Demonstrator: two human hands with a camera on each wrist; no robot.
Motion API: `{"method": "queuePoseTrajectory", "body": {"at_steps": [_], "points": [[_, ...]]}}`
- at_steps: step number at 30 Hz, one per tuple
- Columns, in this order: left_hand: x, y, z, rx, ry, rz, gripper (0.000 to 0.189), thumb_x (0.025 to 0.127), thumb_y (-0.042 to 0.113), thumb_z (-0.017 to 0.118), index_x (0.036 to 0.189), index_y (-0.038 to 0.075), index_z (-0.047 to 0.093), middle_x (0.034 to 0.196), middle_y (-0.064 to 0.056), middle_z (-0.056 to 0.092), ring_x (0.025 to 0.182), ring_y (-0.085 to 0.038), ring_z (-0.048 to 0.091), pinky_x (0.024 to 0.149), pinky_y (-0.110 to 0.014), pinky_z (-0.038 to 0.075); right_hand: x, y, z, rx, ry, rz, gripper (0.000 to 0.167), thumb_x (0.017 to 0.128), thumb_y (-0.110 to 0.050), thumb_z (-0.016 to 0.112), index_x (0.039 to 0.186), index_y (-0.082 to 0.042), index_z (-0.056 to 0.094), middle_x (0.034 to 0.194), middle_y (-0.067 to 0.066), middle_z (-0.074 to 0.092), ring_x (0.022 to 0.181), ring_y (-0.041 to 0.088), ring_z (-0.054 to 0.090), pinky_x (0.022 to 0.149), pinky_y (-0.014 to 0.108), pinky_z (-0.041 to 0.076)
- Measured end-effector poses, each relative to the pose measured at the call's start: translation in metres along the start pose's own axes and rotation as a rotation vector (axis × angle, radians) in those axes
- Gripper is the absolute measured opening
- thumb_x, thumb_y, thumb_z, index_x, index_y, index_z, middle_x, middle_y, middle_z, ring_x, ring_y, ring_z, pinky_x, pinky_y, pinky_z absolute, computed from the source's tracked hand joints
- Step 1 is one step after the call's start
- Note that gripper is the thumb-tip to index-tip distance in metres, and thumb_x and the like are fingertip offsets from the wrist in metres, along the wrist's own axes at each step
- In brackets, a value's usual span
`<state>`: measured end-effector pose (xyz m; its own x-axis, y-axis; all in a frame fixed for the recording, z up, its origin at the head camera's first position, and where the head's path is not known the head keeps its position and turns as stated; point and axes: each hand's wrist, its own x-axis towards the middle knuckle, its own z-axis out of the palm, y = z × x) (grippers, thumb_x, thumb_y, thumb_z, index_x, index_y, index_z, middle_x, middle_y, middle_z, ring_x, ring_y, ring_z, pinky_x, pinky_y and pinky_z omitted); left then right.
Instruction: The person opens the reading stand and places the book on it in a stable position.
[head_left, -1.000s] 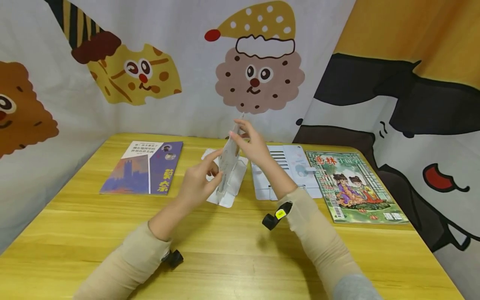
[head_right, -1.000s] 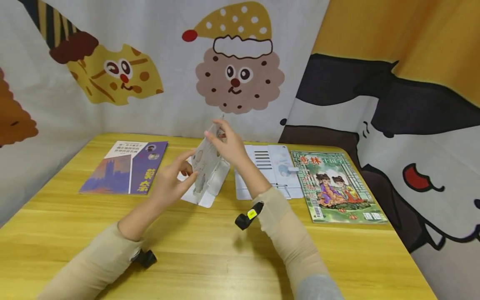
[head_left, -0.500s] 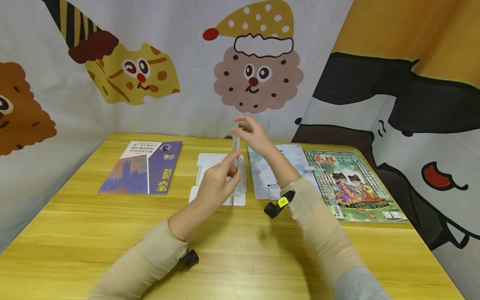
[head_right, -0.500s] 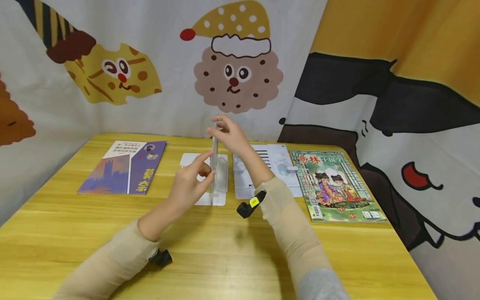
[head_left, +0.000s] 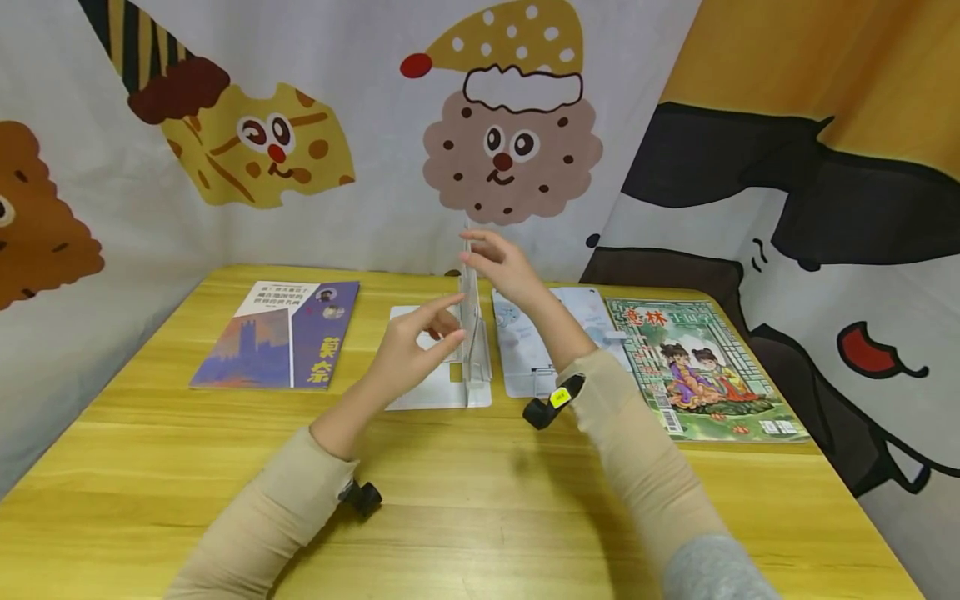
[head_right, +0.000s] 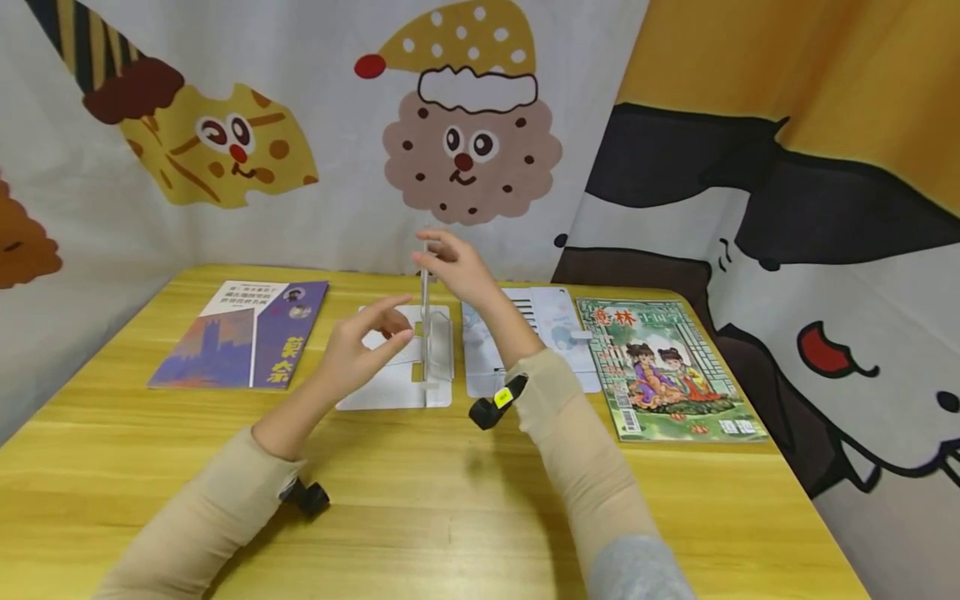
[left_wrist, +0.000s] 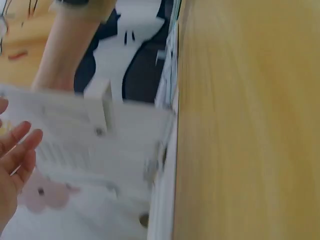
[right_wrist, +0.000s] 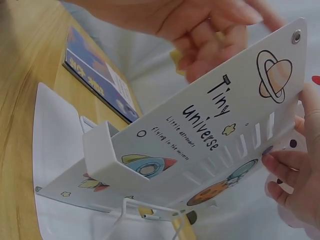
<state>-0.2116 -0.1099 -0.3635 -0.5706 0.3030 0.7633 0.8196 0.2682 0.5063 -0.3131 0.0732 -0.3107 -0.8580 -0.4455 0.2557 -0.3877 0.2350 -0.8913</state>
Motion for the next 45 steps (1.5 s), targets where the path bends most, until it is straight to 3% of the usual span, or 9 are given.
{"method": "queuePoseTrajectory", "body": {"at_steps": [4, 10, 13, 17, 20, 36, 45], "points": [[-0.009, -0.017, -0.017, 0.056, -0.053, -0.166, 0.032, 0.088, 0.003, 0.068, 0.121, 0.001, 0.064, 0.084, -0.004, 0.067, 0.073, -0.014, 0.061, 0.064, -0.030, 0.052, 0.000, 0.002, 0.000, 0.004, 0.009, 0.000, 0.048, 0.097, -0.031, 0.057, 0.141, -0.015, 0.048, 0.142, 0.012, 0.046, 0.127, 0.021, 0.044, 0.101, 0.042, 0.040], [-0.024, -0.040, -0.037, 0.120, -0.253, -0.488, 0.026, 0.089, 0.008, 0.068, 0.114, 0.001, 0.069, 0.088, -0.006, 0.069, 0.079, -0.021, 0.062, 0.065, -0.034, 0.052, -0.001, 0.004, 0.001, 0.028, 0.024, -0.008, 0.046, 0.097, -0.030, 0.057, 0.141, -0.016, 0.049, 0.143, 0.014, 0.044, 0.127, 0.022, 0.044, 0.100, 0.043, 0.040], [-0.032, -0.052, -0.040, 0.132, -0.347, -0.560, 0.026, 0.088, 0.007, 0.069, 0.112, -0.002, 0.069, 0.089, -0.008, 0.069, 0.080, -0.023, 0.061, 0.066, -0.033, 0.051, -0.001, 0.005, 0.002, 0.034, 0.020, 0.005, 0.047, 0.097, -0.031, 0.057, 0.141, -0.018, 0.049, 0.142, 0.012, 0.045, 0.127, 0.021, 0.044, 0.101, 0.041, 0.040], [-0.041, -0.065, -0.042, 0.130, -0.436, -0.578, 0.025, 0.085, 0.002, 0.070, 0.109, -0.005, 0.069, 0.087, -0.007, 0.069, 0.076, -0.021, 0.060, 0.067, -0.032, 0.050, -0.002, 0.005, 0.002, 0.048, 0.018, 0.018, 0.048, 0.098, -0.031, 0.056, 0.143, -0.017, 0.047, 0.143, 0.012, 0.044, 0.129, 0.021, 0.042, 0.102, 0.042, 0.038], [-0.044, -0.069, -0.043, 0.114, -0.462, -0.589, 0.024, 0.083, -0.001, 0.071, 0.107, -0.004, 0.070, 0.085, -0.005, 0.068, 0.074, -0.019, 0.059, 0.067, -0.032, 0.050, -0.002, 0.006, 0.002, 0.068, 0.021, 0.020, 0.048, 0.098, -0.029, 0.056, 0.143, -0.015, 0.047, 0.144, 0.013, 0.043, 0.130, 0.022, 0.041, 0.104, 0.043, 0.036], [-0.049, -0.075, -0.038, 0.137, -0.471, -0.629, 0.009, 0.087, -0.002, 0.066, 0.093, -0.002, 0.073, 0.084, -0.006, 0.065, 0.076, -0.019, 0.053, 0.068, -0.031, 0.045, -0.005, 0.006, 0.004, 0.069, 0.043, 0.013, 0.047, 0.098, -0.032, 0.055, 0.142, -0.019, 0.047, 0.143, 0.014, 0.044, 0.127, 0.022, 0.044, 0.104, 0.043, 0.036], [-0.054, -0.081, -0.045, 0.005, -0.467, -0.627, 0.012, 0.092, 0.001, 0.061, 0.101, -0.005, 0.067, 0.088, -0.009, 0.062, 0.081, -0.020, 0.052, 0.073, -0.032, 0.045, -0.006, 0.005, 0.003, 0.070, 0.058, 0.013, 0.046, 0.098, -0.033, 0.054, 0.142, -0.020, 0.048, 0.143, 0.008, 0.043, 0.129, 0.021, 0.041, 0.105, 0.043, 0.035]]}}
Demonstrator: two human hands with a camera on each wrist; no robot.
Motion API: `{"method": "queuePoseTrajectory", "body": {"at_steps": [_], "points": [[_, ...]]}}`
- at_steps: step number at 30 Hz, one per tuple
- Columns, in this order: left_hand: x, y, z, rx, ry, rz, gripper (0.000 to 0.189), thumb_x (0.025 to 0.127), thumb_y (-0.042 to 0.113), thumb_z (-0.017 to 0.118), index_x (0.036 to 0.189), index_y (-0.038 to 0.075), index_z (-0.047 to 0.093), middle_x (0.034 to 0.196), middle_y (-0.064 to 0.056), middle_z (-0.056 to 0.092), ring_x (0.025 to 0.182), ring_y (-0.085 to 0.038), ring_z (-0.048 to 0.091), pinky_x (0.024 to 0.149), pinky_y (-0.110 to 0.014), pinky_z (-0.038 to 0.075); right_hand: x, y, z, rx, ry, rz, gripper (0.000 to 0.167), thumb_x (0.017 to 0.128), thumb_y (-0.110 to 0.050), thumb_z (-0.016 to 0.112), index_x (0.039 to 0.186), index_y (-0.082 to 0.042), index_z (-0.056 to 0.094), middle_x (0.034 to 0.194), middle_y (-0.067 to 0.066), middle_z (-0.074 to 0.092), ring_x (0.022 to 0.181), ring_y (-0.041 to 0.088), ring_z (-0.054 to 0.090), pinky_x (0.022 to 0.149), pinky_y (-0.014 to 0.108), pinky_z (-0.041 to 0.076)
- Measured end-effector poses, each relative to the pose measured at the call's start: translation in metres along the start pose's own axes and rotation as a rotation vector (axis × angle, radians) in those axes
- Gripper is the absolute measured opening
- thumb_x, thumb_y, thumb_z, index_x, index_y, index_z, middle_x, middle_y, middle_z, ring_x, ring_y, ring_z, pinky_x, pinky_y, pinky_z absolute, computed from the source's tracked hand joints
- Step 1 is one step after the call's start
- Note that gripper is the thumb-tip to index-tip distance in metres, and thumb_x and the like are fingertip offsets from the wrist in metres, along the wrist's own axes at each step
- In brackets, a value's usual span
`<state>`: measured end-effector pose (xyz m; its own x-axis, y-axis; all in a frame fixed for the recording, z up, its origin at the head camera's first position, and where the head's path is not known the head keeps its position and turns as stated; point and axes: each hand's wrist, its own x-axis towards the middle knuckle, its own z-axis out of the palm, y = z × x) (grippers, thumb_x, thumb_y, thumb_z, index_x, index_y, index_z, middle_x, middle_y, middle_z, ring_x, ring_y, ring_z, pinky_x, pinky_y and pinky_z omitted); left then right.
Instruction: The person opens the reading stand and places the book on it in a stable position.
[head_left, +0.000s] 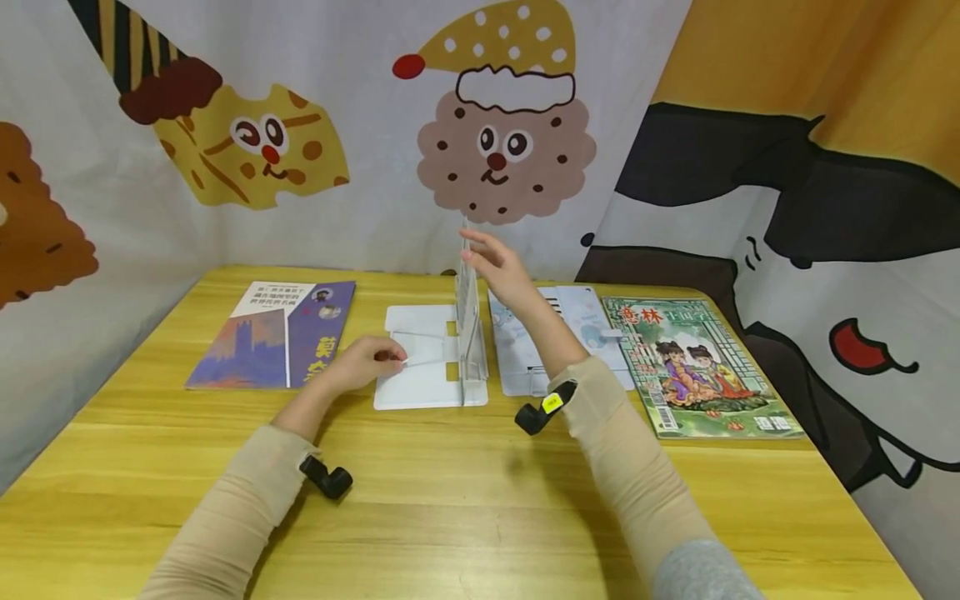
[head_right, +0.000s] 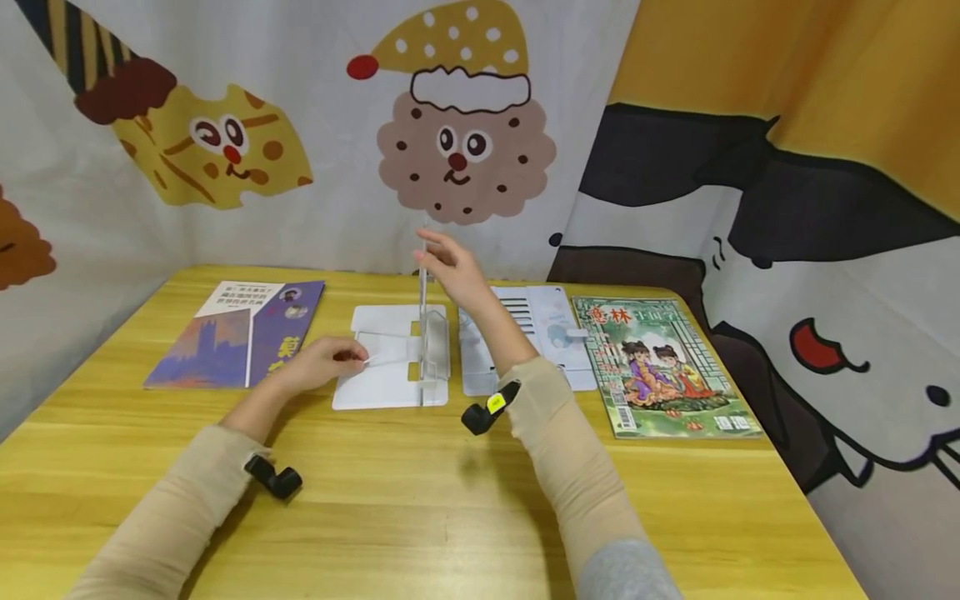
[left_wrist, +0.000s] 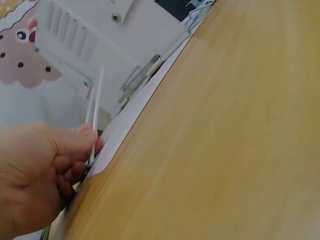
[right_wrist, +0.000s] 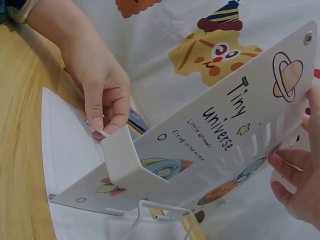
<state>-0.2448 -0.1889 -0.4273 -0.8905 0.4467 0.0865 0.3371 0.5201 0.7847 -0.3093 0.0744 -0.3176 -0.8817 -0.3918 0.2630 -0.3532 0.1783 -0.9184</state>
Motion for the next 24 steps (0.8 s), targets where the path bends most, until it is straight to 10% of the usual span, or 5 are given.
{"method": "queuePoseTrajectory", "body": {"at_steps": [14, 24], "points": [[-0.004, -0.016, -0.004, -0.213, 0.019, 0.063, 0.010, 0.093, 0.007, 0.063, 0.097, -0.002, 0.066, 0.087, -0.005, 0.063, 0.080, -0.015, 0.055, 0.069, -0.022, 0.046, 0.007, -0.008, 0.024, -0.105, 0.005, -0.003, 0.041, 0.097, -0.034, 0.056, 0.134, -0.018, 0.053, 0.140, 0.012, 0.048, 0.123, 0.021, 0.047, 0.095, 0.040, 0.045], [-0.001, -0.012, -0.004, -0.190, 0.024, -0.027, 0.015, 0.092, 0.004, 0.063, 0.102, -0.007, 0.066, 0.094, -0.015, 0.066, 0.085, -0.021, 0.057, 0.073, -0.025, 0.048, 0.016, -0.013, 0.051, -0.255, -0.026, -0.029, 0.042, 0.095, -0.043, 0.057, 0.132, -0.025, 0.055, 0.138, 0.007, 0.050, 0.110, 0.018, 0.053, 0.081, 0.035, 0.049]]}}
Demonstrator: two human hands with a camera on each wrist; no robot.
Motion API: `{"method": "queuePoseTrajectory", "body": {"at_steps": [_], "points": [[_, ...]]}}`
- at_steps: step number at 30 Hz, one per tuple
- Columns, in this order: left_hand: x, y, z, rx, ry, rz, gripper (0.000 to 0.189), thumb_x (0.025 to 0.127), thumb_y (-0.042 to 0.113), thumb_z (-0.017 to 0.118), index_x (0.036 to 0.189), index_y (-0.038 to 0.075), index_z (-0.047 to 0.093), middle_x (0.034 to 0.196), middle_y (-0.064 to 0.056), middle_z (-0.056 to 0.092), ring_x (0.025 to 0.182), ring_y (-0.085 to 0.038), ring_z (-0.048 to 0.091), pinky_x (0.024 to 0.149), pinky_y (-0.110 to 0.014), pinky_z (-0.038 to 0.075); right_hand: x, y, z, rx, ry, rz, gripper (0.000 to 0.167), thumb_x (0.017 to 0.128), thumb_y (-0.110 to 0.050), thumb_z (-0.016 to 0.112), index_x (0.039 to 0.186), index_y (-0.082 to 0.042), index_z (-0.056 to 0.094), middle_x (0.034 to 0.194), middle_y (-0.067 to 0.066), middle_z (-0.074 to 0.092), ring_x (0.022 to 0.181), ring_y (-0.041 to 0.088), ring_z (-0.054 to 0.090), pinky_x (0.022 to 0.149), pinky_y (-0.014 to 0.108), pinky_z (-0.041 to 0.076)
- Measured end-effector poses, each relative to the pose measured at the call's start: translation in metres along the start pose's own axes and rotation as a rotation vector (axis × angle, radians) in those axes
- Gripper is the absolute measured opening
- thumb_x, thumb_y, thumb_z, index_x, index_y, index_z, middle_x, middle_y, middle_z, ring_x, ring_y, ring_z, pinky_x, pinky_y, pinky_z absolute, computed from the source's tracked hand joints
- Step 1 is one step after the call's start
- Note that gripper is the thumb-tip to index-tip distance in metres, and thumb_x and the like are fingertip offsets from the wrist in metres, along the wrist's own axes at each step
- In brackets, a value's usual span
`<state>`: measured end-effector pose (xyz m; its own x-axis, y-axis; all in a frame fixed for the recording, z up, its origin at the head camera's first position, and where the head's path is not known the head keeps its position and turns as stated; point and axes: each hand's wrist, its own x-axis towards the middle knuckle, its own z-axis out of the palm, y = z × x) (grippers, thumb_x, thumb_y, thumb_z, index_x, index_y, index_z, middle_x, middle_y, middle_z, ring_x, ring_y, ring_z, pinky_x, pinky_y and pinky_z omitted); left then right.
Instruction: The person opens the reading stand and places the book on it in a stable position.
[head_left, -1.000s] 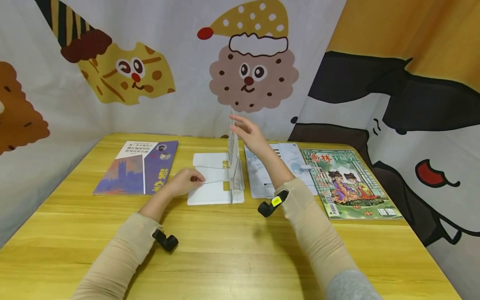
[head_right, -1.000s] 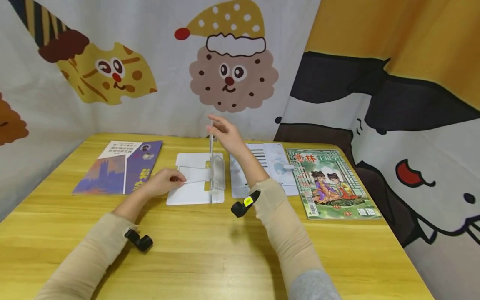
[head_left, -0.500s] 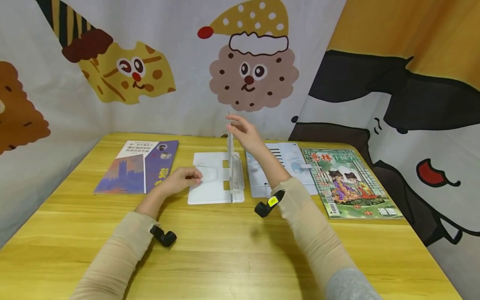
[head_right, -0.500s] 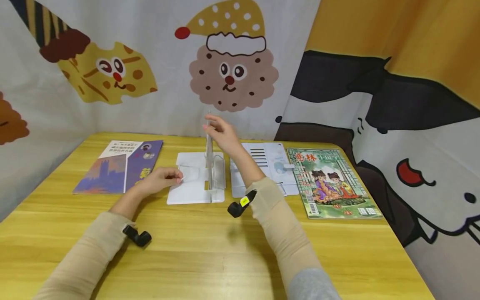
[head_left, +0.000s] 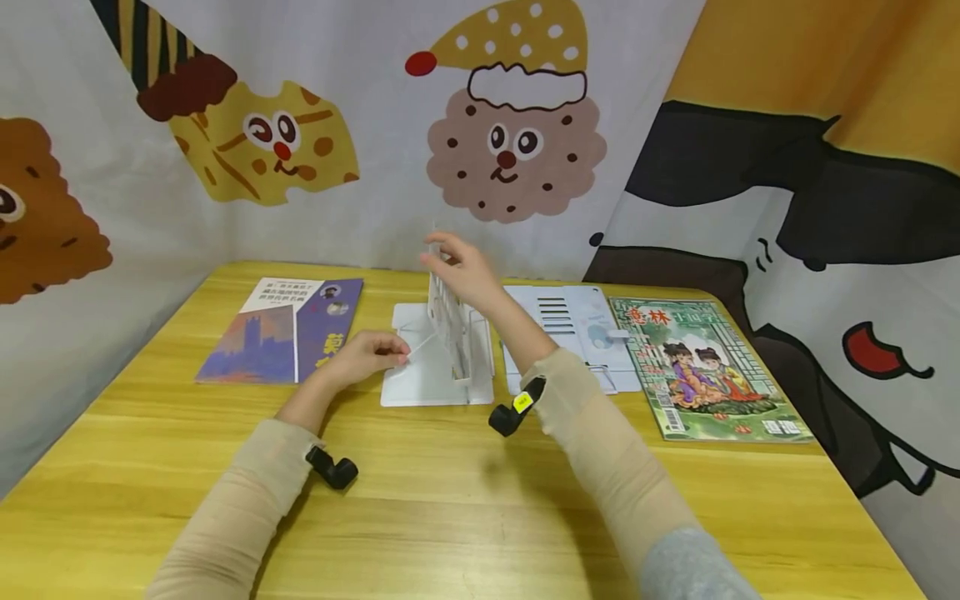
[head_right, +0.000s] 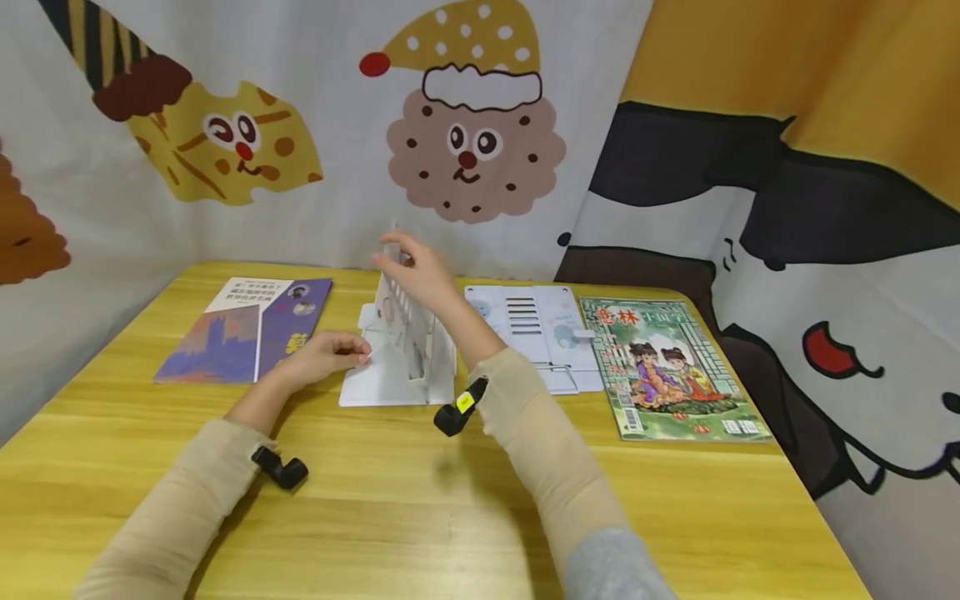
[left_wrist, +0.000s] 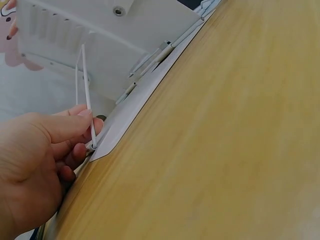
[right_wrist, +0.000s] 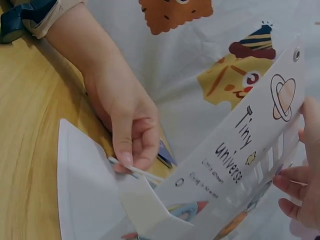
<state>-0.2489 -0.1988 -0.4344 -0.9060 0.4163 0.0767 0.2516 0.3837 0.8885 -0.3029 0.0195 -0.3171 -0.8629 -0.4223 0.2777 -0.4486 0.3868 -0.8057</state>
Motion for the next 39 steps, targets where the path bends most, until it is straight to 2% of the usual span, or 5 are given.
{"method": "queuePoseTrajectory", "body": {"at_steps": [9, 19, 26, 32, 39], "points": [[0.003, -0.001, 0.002, 0.008, -0.012, 0.016, 0.015, 0.092, 0.006, 0.064, 0.101, -0.005, 0.068, 0.094, -0.012, 0.067, 0.086, -0.020, 0.058, 0.076, -0.027, 0.049, 0.004, -0.006, 0.018, -0.073, -0.009, -0.012, 0.044, 0.093, -0.045, 0.059, 0.132, -0.025, 0.056, 0.131, 0.001, 0.055, 0.100, 0.017, 0.055, 0.078, 0.032, 0.049], [0.004, 0.000, 0.002, 0.033, -0.029, 0.031, 0.016, 0.091, 0.006, 0.064, 0.102, -0.005, 0.068, 0.092, -0.010, 0.068, 0.086, -0.019, 0.060, 0.080, -0.031, 0.049, 0.002, -0.012, 0.028, -0.141, -0.031, -0.001, 0.045, 0.094, -0.048, 0.056, 0.134, -0.030, 0.054, 0.140, -0.005, 0.049, 0.117, 0.022, 0.053, 0.094, 0.039, 0.045], [-0.005, 0.006, 0.004, 0.023, -0.005, 0.016, 0.016, 0.093, 0.003, 0.060, 0.104, -0.006, 0.067, 0.097, -0.014, 0.068, 0.092, -0.025, 0.061, 0.084, -0.035, 0.049, 0.004, 0.001, 0.025, -0.102, -0.109, -0.102, 0.050, 0.101, -0.041, 0.046, 0.147, -0.023, 0.041, 0.149, -0.005, 0.037, 0.136, 0.012, 0.030, 0.110, 0.038, 0.027], [-0.022, 0.015, 0.013, 0.087, 0.104, 0.041, 0.019, 0.092, 0.005, 0.062, 0.106, -0.006, 0.068, 0.098, -0.015, 0.068, 0.091, -0.027, 0.061, 0.079, -0.034, 0.051, 0.009, 0.020, 0.011, 0.028, -0.151, -0.005, 0.055, 0.102, -0.039, 0.042, 0.153, -0.026, 0.025, 0.155, 0.005, 0.026, 0.137, 0.028, 0.028, 0.106, 0.047, 0.031], [-0.047, 0.041, 0.030, 0.112, 0.358, 0.055, 0.042, 0.091, 0.009, 0.065, 0.129, -0.004, 0.054, 0.114, -0.021, 0.063, 0.100, -0.033, 0.060, 0.085, -0.046, 0.048, 0.018, 0.029, 0.003, 0.058, -0.159, 0.030, 0.056, 0.102, -0.040, 0.042, 0.153, -0.027, 0.023, 0.153, 0.012, 0.028, 0.133, 0.028, 0.033, 0.105, 0.047, 0.033]]}}
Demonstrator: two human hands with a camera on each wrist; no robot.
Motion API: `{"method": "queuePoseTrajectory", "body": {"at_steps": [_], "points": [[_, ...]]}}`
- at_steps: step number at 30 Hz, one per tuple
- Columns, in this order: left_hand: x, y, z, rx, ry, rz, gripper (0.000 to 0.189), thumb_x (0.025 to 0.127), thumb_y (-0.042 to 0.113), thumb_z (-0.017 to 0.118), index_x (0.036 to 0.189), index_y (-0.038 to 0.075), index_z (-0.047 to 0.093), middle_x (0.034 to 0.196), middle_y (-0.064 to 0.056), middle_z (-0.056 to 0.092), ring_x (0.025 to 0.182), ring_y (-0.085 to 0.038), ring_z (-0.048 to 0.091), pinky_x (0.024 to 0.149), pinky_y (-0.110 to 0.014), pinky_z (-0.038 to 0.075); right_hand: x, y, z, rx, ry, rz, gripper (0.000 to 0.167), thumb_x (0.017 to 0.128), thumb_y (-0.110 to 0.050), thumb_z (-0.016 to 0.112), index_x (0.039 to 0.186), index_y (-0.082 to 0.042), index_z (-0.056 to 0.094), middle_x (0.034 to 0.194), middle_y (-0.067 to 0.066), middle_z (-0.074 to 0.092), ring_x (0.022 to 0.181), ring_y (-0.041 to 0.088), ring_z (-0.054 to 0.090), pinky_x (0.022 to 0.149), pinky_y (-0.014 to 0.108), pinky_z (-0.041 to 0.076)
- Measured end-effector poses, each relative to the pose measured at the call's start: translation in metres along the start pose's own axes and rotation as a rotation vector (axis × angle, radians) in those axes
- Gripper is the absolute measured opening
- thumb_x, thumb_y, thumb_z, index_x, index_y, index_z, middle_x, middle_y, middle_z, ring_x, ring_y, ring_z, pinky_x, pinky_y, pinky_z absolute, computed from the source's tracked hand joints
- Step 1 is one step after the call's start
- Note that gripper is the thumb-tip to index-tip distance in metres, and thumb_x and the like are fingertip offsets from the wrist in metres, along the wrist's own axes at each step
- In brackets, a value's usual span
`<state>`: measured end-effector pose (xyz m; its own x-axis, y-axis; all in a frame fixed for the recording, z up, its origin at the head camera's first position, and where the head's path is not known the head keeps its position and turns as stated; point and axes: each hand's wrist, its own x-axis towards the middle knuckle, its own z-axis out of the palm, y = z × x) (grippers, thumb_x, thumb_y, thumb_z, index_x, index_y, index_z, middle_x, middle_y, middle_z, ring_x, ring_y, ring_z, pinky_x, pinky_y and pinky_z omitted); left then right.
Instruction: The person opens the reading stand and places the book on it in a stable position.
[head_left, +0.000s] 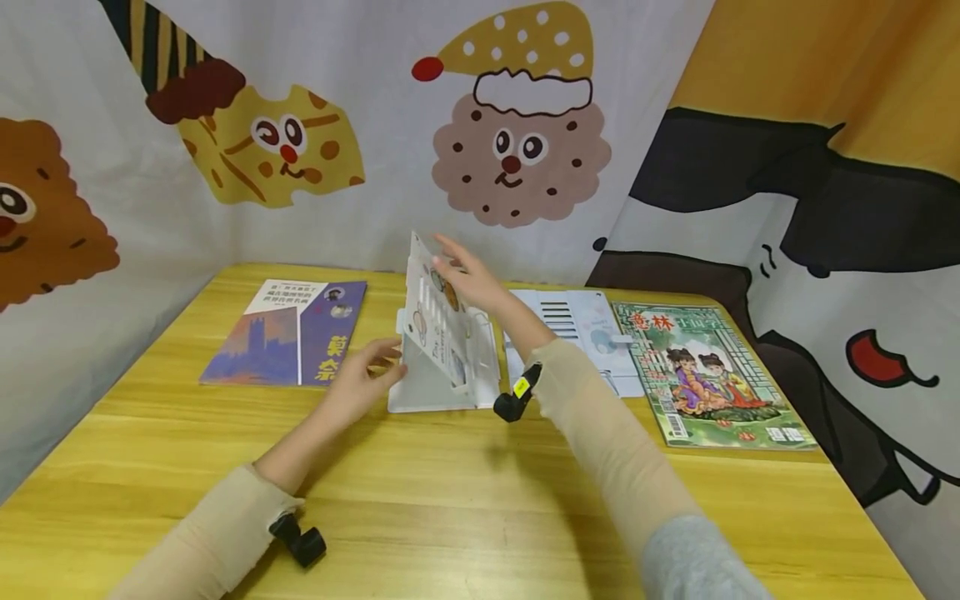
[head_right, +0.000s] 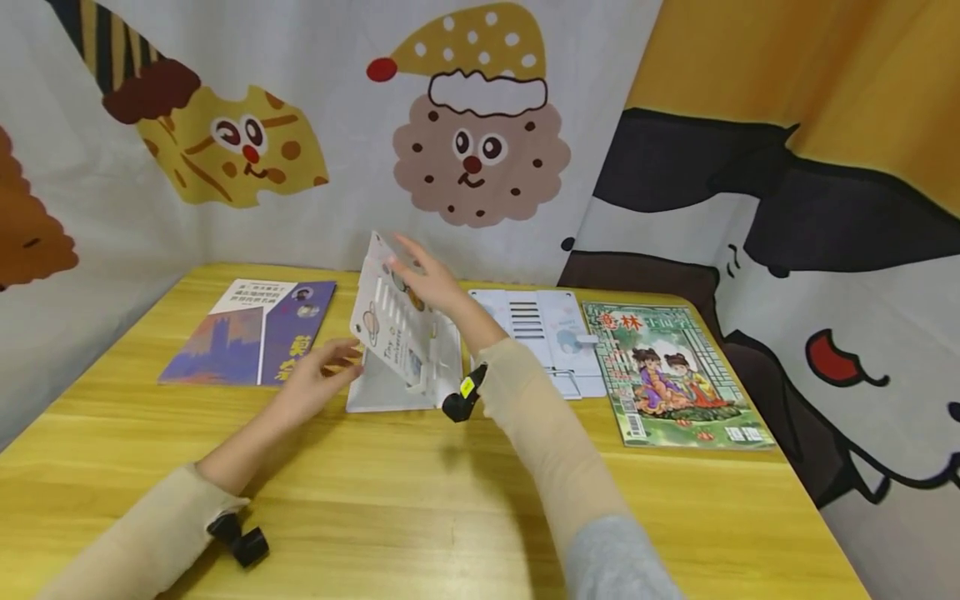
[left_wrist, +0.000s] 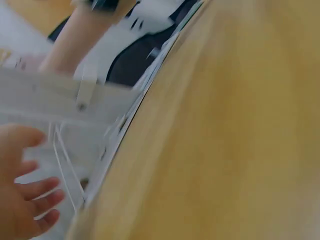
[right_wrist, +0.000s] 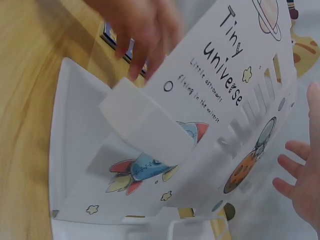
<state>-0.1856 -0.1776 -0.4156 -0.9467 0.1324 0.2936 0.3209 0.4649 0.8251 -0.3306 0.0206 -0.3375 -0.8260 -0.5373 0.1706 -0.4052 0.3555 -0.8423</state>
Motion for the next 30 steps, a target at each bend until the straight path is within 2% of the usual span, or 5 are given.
{"method": "queuePoseTrajectory", "body": {"at_steps": [6, 10, 15, 23, 30], "points": [[-0.014, 0.039, 0.007, -0.106, 0.193, 0.149, 0.065, 0.085, 0.004, 0.071, 0.142, 0.005, 0.040, 0.124, -0.018, 0.058, 0.105, -0.035, 0.059, 0.086, -0.048, 0.045, 0.011, -0.004, 0.002, -0.006, -0.045, -0.056, 0.058, 0.102, -0.043, 0.039, 0.154, -0.027, 0.019, 0.154, 0.012, 0.026, 0.135, 0.026, 0.032, 0.104, 0.050, 0.033], [-0.018, 0.064, 0.013, -0.119, 0.246, 0.242, 0.069, 0.083, -0.002, 0.071, 0.143, 0.004, 0.038, 0.127, -0.022, 0.055, 0.105, -0.039, 0.059, 0.086, -0.050, 0.047, 0.014, -0.013, 0.003, -0.013, -0.086, -0.108, 0.056, 0.103, -0.036, 0.039, 0.154, -0.023, 0.020, 0.156, 0.007, 0.023, 0.136, 0.026, 0.029, 0.106, 0.052, 0.029], [-0.022, 0.088, 0.014, -0.122, 0.283, 0.279, 0.065, 0.083, -0.007, 0.069, 0.140, -0.006, 0.037, 0.125, -0.030, 0.053, 0.104, -0.044, 0.059, 0.084, -0.055, 0.048, 0.009, -0.030, 0.003, -0.023, -0.144, -0.113, 0.053, 0.103, -0.023, 0.042, 0.153, -0.012, 0.026, 0.157, 0.009, 0.020, 0.138, 0.030, 0.026, 0.108, 0.053, 0.026], [-0.003, 0.062, 0.025, -0.076, 0.328, 0.318, 0.055, 0.084, -0.003, 0.071, 0.133, 0.003, 0.047, 0.112, -0.020, 0.063, 0.096, -0.031, 0.064, 0.078, -0.049, 0.052, 0.017, -0.016, 0.009, -0.046, -0.136, -0.079, 0.052, 0.103, -0.032, 0.042, 0.152, -0.022, 0.027, 0.158, -0.003, 0.016, 0.140, 0.024, 0.021, 0.109, 0.053, 0.023], [-0.002, 0.056, 0.018, -0.141, 0.371, 0.359, 0.053, 0.078, -0.018, 0.064, 0.127, -0.003, 0.050, 0.100, -0.022, 0.067, 0.082, -0.029, 0.066, 0.070, -0.026, 0.053, 0.015, -0.009, 0.006, -0.086, -0.128, -0.081, 0.055, 0.101, -0.036, 0.046, 0.152, -0.027, 0.027, 0.159, -0.002, 0.014, 0.142, 0.020, 0.016, 0.110, 0.053, 0.020]]}}
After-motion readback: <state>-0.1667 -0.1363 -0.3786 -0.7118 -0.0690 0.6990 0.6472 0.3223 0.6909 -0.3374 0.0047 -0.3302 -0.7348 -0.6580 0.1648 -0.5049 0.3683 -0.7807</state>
